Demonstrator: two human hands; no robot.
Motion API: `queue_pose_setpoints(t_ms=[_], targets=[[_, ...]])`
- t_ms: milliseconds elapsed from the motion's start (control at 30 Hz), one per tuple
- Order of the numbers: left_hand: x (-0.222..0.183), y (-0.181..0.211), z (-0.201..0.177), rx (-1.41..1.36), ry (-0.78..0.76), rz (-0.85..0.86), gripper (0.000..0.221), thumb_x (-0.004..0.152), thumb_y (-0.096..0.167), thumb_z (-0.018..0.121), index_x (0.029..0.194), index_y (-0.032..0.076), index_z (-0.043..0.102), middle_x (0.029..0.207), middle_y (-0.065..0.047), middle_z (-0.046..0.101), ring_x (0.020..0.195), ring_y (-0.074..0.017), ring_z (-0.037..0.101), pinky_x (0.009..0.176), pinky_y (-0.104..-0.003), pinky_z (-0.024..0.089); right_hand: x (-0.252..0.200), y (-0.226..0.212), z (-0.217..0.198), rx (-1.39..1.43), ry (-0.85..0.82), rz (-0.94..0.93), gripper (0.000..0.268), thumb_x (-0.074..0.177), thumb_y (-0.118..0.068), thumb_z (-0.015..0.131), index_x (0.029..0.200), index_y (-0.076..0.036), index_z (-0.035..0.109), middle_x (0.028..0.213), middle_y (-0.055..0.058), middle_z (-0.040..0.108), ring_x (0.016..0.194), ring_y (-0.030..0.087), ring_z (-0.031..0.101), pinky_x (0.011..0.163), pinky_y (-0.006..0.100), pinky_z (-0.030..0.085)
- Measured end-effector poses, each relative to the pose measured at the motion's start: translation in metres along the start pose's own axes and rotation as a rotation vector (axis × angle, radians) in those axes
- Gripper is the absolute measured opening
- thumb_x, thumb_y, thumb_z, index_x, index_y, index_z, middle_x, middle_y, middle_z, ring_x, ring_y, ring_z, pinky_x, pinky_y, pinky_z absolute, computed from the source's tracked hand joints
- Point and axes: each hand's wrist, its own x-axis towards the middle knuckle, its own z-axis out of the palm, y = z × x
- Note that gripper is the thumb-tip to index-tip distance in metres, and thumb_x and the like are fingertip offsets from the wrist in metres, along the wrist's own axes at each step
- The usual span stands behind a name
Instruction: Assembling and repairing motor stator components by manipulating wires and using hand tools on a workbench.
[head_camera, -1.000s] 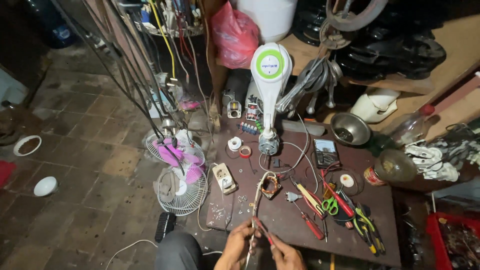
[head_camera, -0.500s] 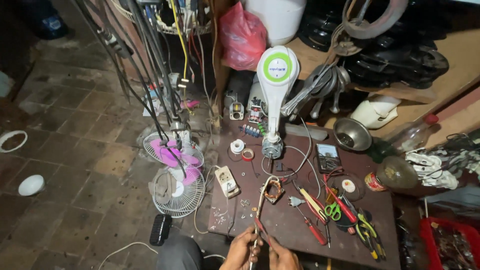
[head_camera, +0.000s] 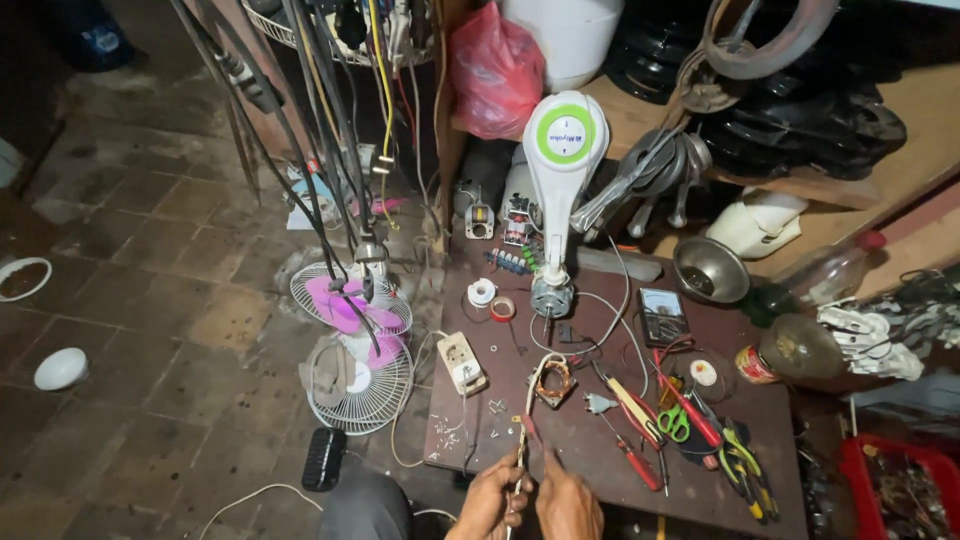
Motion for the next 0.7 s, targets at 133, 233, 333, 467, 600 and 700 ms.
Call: queue_pose_setpoints(t_ms=[133, 233, 333, 467, 600, 700], targets=[[0.013, -0.002, -0.015, -0.037, -0.034, -0.012, 0.054, 0.088, 0.001, 0.053, 0.141, 0.009, 0.057, 0.071, -0.013, 0.056, 0.042, -0.0134, 0.039, 0.032, -0.020, 0.020, 0.014, 0.002, 0.009, 0.022, 0.071, -0.094, 0.054, 0.093, -0.033, 0.047, 0.145, -0.048, 0.044, 0.110, 0.010, 0.066, 0.106, 0.036, 0.066, 0.088, 0.053, 0.051], [0.014, 0.002, -0.015, -0.087, -0.048, 0.010, 0.050, 0.089, -0.001, 0.054, 0.138, 0.006, 0.062, 0.069, -0.013, 0.055, 0.040, -0.0128, 0.037, 0.031, -0.020, 0.019, -0.008, -0.009, -0.012, 0.094, -0.063, 0.055, 0.051, 0.092, -0.039, 0.043, 0.140, -0.056, 0.047, 0.118, 0.016, 0.066, 0.110, 0.042, 0.063, 0.089, 0.048, 0.051], [0.005, 0.001, -0.007, -0.004, 0.000, -0.017, 0.052, 0.088, 0.001, 0.054, 0.139, 0.008, 0.062, 0.071, -0.012, 0.057, 0.042, -0.0126, 0.035, 0.034, -0.021, 0.017, -0.012, -0.010, -0.023, 0.099, -0.156, 0.184, 0.045, 0.095, -0.042, 0.045, 0.135, -0.059, 0.055, 0.114, 0.009, 0.070, 0.107, 0.028, 0.068, 0.083, 0.030, 0.051], [0.007, -0.002, -0.009, 0.007, -0.020, 0.007, 0.031, 0.085, -0.001, 0.055, 0.113, 0.006, 0.064, 0.071, -0.011, 0.056, 0.040, -0.0110, 0.033, 0.032, -0.020, 0.014, -0.007, -0.017, -0.033, 0.142, -0.119, 0.067, 0.050, 0.094, -0.038, 0.041, 0.143, -0.047, 0.048, 0.121, 0.018, 0.067, 0.115, 0.042, 0.062, 0.099, 0.048, 0.049], [0.019, 0.000, -0.018, -0.119, -0.123, -0.026, 0.034, 0.092, -0.002, 0.050, 0.121, 0.009, 0.065, 0.081, -0.009, 0.057, 0.042, -0.0097, 0.033, 0.031, -0.019, 0.015, -0.003, 0.010, -0.011, 0.135, -0.253, 0.029, 0.048, 0.092, -0.051, 0.038, 0.137, -0.062, 0.053, 0.107, 0.014, 0.068, 0.105, 0.036, 0.068, 0.079, 0.034, 0.051], [0.012, 0.004, -0.015, -0.038, -0.163, -0.097, 0.034, 0.087, 0.004, 0.047, 0.117, 0.010, 0.062, 0.093, -0.006, 0.058, 0.046, -0.0107, 0.034, 0.036, -0.020, 0.019, -0.014, 0.020, -0.004, 0.261, -0.104, 0.148, 0.040, 0.087, -0.043, 0.054, 0.121, -0.051, 0.073, 0.089, 0.007, 0.074, 0.084, 0.020, 0.074, 0.075, 0.025, 0.051]])
